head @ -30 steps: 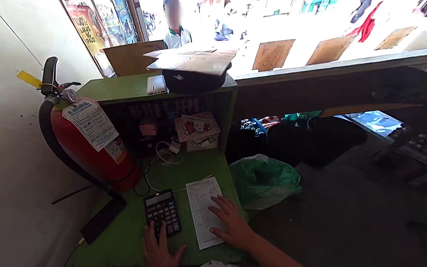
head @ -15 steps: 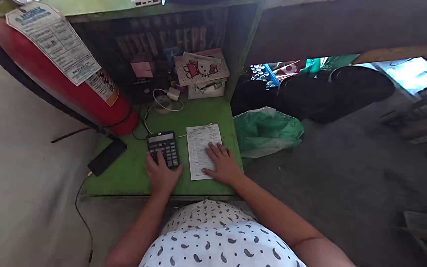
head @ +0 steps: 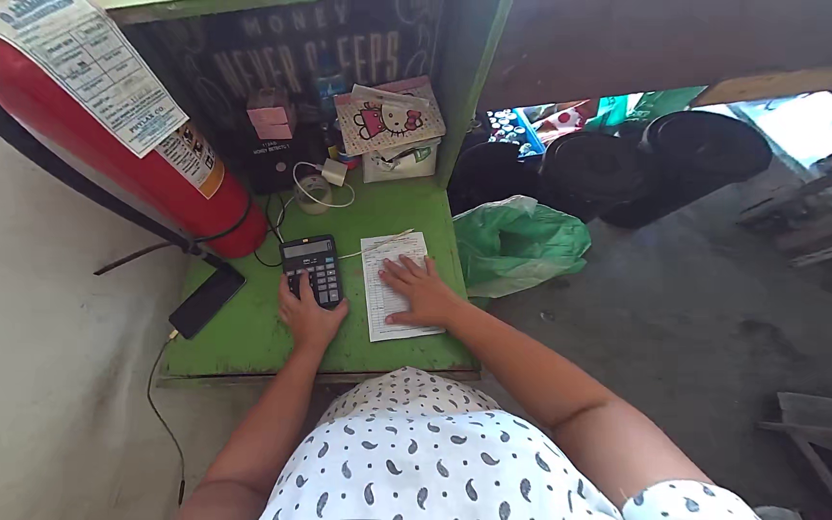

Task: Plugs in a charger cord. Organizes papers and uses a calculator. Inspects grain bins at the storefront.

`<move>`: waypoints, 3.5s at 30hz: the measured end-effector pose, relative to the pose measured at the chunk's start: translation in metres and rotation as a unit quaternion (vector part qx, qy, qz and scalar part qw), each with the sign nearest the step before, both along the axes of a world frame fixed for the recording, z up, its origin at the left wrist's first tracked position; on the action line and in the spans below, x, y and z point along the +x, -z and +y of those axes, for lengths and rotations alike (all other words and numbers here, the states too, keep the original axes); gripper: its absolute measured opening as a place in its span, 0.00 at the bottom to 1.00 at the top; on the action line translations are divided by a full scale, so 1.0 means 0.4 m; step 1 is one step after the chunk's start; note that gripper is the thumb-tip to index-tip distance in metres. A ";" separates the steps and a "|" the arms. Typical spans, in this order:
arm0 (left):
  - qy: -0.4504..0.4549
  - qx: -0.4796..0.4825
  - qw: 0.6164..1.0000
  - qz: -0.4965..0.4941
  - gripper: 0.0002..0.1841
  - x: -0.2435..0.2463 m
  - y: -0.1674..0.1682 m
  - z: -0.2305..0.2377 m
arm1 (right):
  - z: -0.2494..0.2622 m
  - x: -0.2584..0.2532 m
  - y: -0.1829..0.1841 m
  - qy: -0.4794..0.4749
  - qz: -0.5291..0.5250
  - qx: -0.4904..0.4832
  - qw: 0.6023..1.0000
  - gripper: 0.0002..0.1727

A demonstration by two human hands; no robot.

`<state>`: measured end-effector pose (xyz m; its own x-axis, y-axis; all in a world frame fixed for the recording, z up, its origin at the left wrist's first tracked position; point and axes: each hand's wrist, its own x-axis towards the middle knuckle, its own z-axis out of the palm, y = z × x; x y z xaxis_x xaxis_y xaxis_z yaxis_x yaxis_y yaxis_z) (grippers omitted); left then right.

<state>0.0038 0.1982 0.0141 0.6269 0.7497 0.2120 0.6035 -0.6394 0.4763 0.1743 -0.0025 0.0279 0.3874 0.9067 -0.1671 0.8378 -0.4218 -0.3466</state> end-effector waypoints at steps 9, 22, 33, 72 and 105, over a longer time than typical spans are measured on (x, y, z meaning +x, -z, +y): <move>-0.026 -0.007 0.995 -0.095 0.53 0.037 -0.023 -0.017 | 0.010 0.079 -0.016 0.030 0.051 0.008 0.998 0.56; -0.019 0.032 0.997 -0.073 0.52 0.049 -0.002 -0.025 | 0.061 0.113 -0.145 0.447 0.200 0.069 0.869 0.69; 0.020 0.045 0.996 -0.079 0.43 0.031 0.014 -0.022 | 0.049 0.128 -0.127 0.338 0.368 0.175 0.849 0.18; -0.040 -0.577 0.764 -0.284 0.13 0.543 -0.407 0.195 | 0.378 0.680 -0.403 0.331 0.093 0.200 0.918 0.21; 0.016 -0.669 0.679 -0.301 0.20 0.692 -0.445 0.075 | 0.386 0.583 -0.410 0.382 -0.030 0.121 0.916 0.29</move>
